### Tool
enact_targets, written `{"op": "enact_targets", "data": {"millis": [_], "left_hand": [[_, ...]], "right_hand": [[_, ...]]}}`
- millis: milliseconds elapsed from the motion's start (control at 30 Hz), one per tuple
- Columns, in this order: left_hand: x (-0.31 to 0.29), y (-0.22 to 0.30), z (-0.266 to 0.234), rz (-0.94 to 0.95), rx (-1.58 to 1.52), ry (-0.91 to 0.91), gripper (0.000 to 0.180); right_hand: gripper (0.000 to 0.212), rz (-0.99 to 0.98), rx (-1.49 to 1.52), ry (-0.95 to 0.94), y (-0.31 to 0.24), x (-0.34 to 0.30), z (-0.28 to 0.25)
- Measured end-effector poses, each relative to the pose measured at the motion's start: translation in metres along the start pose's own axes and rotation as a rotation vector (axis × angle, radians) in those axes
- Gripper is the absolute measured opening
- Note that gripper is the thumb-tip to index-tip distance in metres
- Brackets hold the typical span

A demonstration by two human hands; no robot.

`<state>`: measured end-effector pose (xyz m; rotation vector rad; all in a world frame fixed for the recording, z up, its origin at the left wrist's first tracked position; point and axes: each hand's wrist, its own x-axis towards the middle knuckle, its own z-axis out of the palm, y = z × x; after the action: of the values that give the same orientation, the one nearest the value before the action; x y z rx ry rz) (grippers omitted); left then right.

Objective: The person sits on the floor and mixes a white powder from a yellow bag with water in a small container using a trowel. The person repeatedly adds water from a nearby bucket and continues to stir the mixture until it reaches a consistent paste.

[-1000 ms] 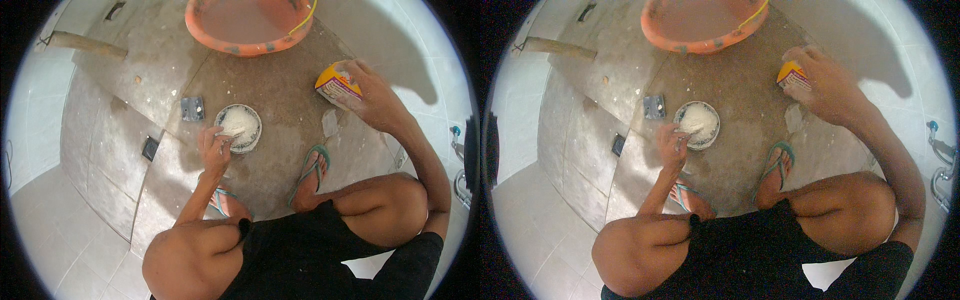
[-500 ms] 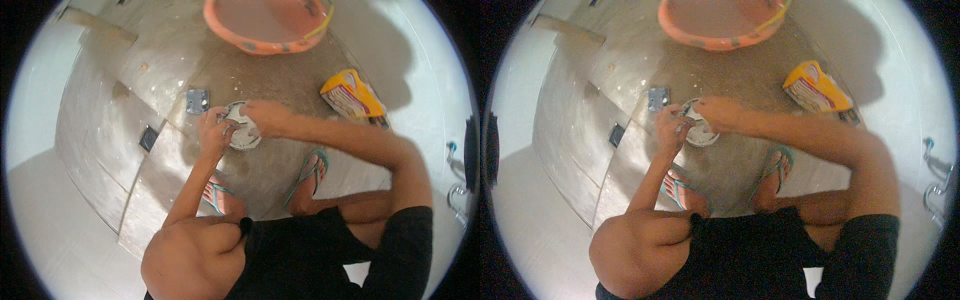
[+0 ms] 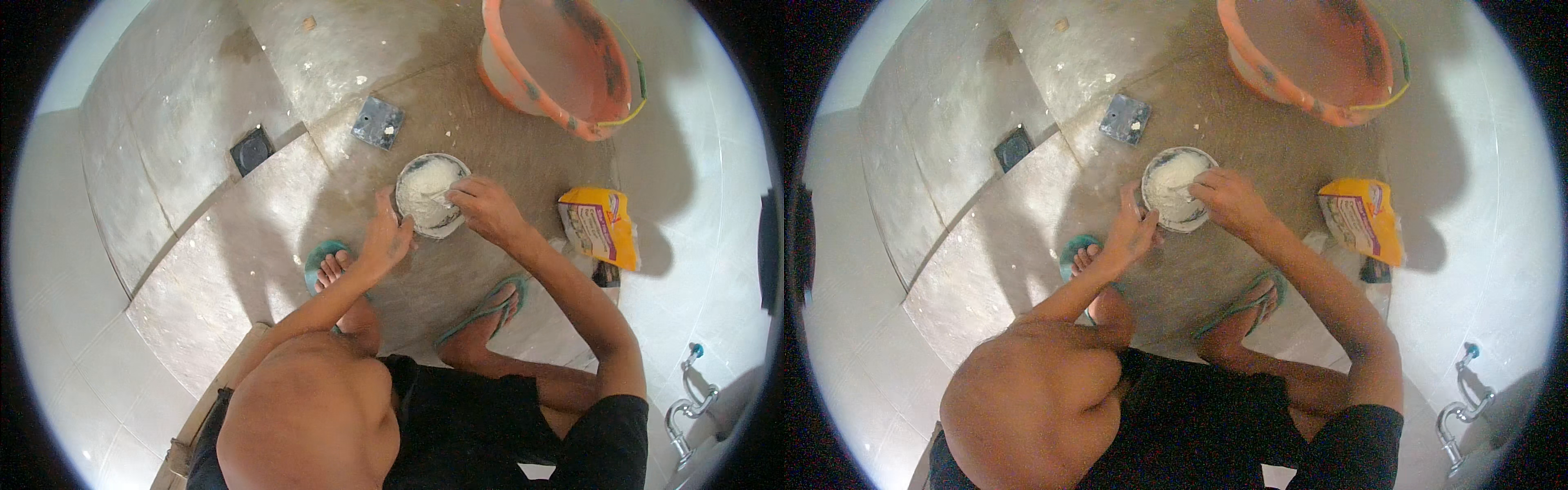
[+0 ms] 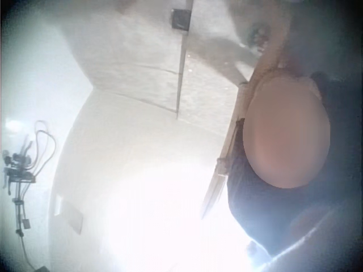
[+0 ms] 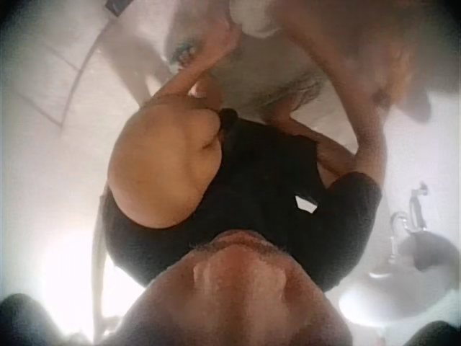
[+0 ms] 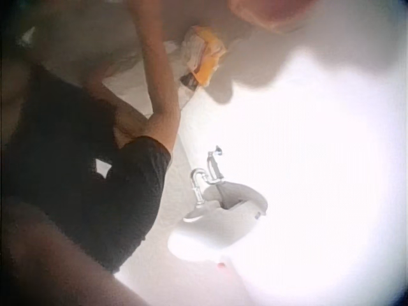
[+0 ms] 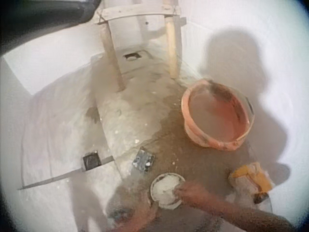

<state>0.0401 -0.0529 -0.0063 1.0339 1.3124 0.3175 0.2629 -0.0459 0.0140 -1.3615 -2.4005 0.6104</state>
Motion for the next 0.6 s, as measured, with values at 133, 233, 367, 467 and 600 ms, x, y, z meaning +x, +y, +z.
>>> {"op": "enact_targets", "data": {"millis": [133, 233, 367, 467, 600], "left_hand": [[0.018, 0.012, -0.003, 0.228, 0.130, 0.031, 0.054], [0.035, 0.016, -0.007, 0.377, 0.285, 0.012, 0.054], [0.045, 0.023, -0.009, 0.477, 0.439, 0.016, 0.056], [0.046, 0.032, -0.011, 0.410, 0.358, -0.035, 0.058], [0.048, 0.039, -0.012, 0.417, 0.470, -0.035, 0.057]], "right_hand": [[0.026, 0.007, -0.020, 0.028, 0.006, 0.004, -0.001], [0.028, 0.064, 0.002, -0.029, 0.013, 0.003, 0.000], [0.029, 0.064, -0.026, 0.001, 0.015, -0.004, 0.001], [0.031, 0.081, -0.014, 0.003, 0.013, -0.009, 0.001], [0.028, 0.062, -0.030, 0.038, 0.008, -0.012, 0.002]]}}
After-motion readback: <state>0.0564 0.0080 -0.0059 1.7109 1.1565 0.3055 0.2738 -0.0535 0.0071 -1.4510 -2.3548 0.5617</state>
